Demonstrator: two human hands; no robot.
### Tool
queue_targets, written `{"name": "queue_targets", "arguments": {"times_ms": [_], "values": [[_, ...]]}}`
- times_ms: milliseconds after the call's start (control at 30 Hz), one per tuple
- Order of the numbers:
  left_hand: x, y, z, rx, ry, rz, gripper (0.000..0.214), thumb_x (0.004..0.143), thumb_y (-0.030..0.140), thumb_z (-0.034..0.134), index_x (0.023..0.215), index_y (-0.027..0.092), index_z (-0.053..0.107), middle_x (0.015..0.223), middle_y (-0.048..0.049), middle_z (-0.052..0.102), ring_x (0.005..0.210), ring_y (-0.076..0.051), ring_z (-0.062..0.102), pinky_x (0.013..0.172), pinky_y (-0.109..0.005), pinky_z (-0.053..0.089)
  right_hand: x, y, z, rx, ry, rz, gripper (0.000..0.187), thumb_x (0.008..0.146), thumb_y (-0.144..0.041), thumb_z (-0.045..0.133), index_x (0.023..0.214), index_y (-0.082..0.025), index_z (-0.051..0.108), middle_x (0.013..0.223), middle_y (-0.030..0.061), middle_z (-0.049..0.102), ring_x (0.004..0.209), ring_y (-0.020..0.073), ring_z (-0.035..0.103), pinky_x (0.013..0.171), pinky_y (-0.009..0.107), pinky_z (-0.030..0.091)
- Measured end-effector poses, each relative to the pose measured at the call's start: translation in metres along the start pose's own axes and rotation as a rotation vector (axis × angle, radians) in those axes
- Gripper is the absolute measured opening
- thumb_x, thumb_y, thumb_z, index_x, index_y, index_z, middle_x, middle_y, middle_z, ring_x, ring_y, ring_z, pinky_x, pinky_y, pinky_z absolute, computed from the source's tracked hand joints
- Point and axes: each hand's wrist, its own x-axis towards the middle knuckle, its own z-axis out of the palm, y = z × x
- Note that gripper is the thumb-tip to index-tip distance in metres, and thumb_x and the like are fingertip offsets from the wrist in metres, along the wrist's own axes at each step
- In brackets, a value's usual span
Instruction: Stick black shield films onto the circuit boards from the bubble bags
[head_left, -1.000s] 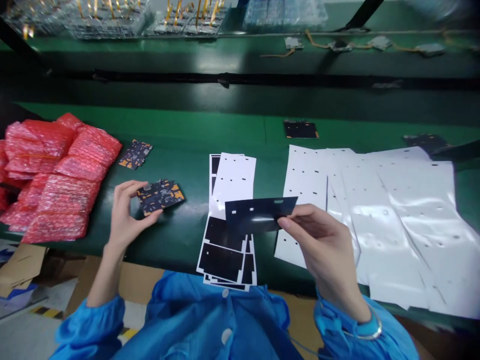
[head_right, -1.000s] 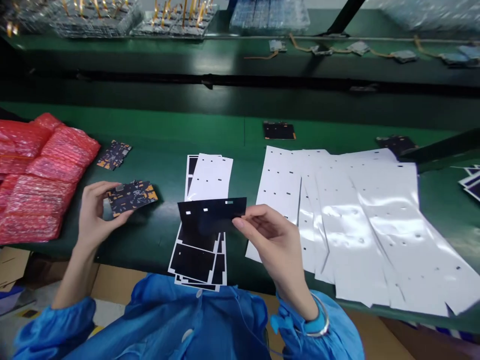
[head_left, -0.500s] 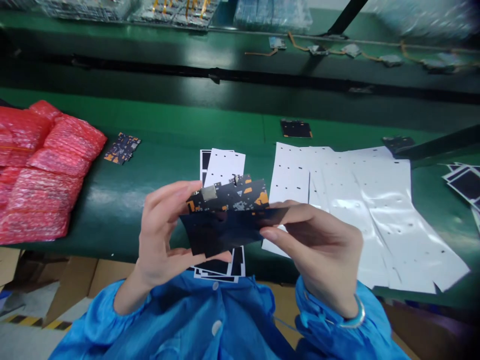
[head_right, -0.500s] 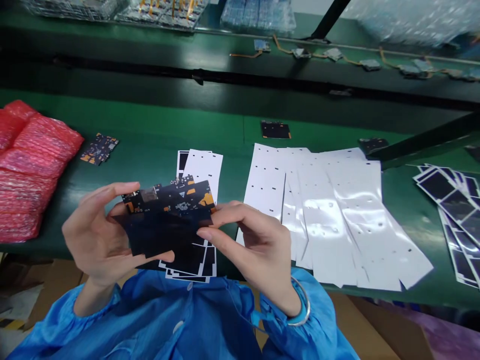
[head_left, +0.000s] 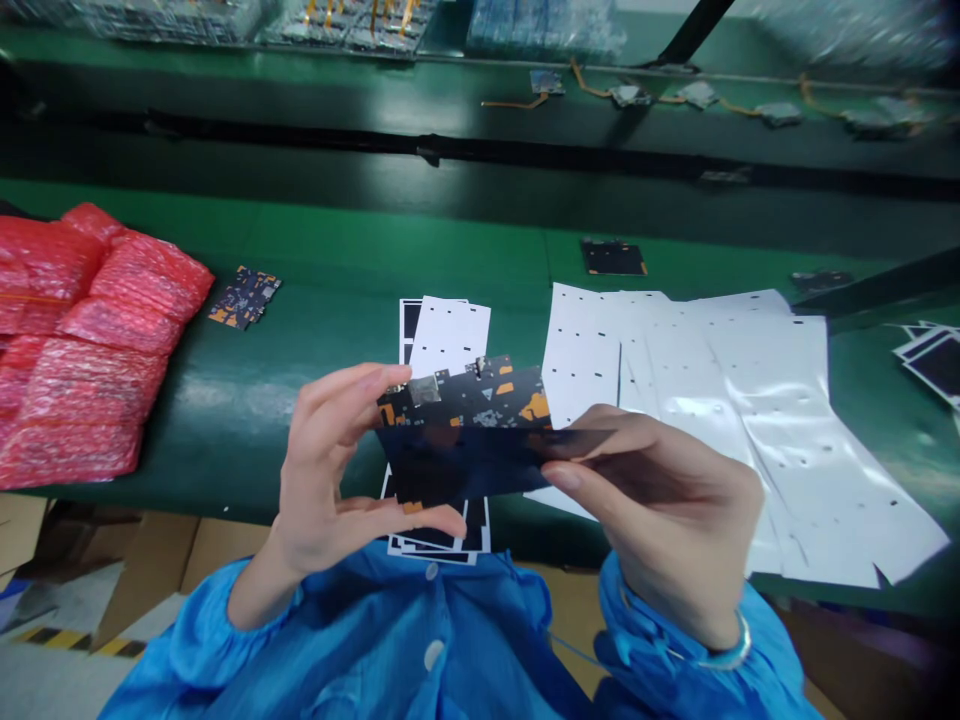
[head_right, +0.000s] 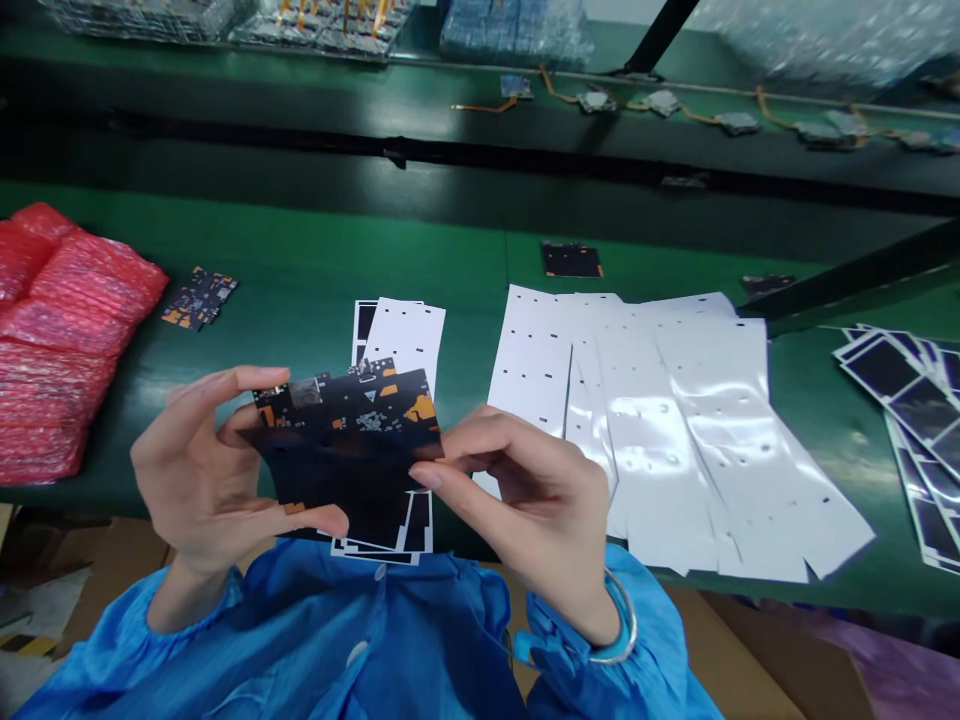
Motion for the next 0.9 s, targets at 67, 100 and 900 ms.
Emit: {"name": "queue_targets", "arguments": {"times_ms": [67,100,900], "values": [[0.0,0.001,0.0,0.005,0.001,0.025,0.096,0.063,0.055,0.091,0.147,0.047,0.045,0.134,-0.0063,0.059,0.122,-0.033,0.063,0.08,-0.046,0.07,0.0,0.0,-0.001,0.008,0.004,0.009,0.022,0.08,-0.006,0.079,0.087,-0.027,0.075,0.075,-0.0044,0.074,0.063,0.0126,0.066,0.052,0.025,0.054],[0.001,0.001,0.0,0.01,0.001,0.046,0.095,0.064,0.054,0.09,0.147,0.046,0.045,0.134,-0.0069,0.06,0.121,-0.033,0.063,0.08,-0.046,0.07,0.0,0.0,-0.001,0.011,0.006,0.013,0.021,0.08,-0.007,0.079,0.086,-0.027,0.075,0.075,-0.0045,0.073,0.063,0.0126,0.066,0.052,0.025,0.054],[0.015,0.007,0.0,0.234,-0.051,0.276,0.055,0.077,0.041,0.086,0.128,0.035,0.067,0.135,-0.0045,0.054,0.121,-0.025,0.063,0.086,-0.036,0.07,0.002,-0.004,0.003,-0.106,0.011,-0.045,0.013,0.083,-0.013,0.078,0.082,-0.024,0.071,0.073,-0.0024,0.071,0.062,0.0126,0.066,0.052,0.024,0.055]]}}
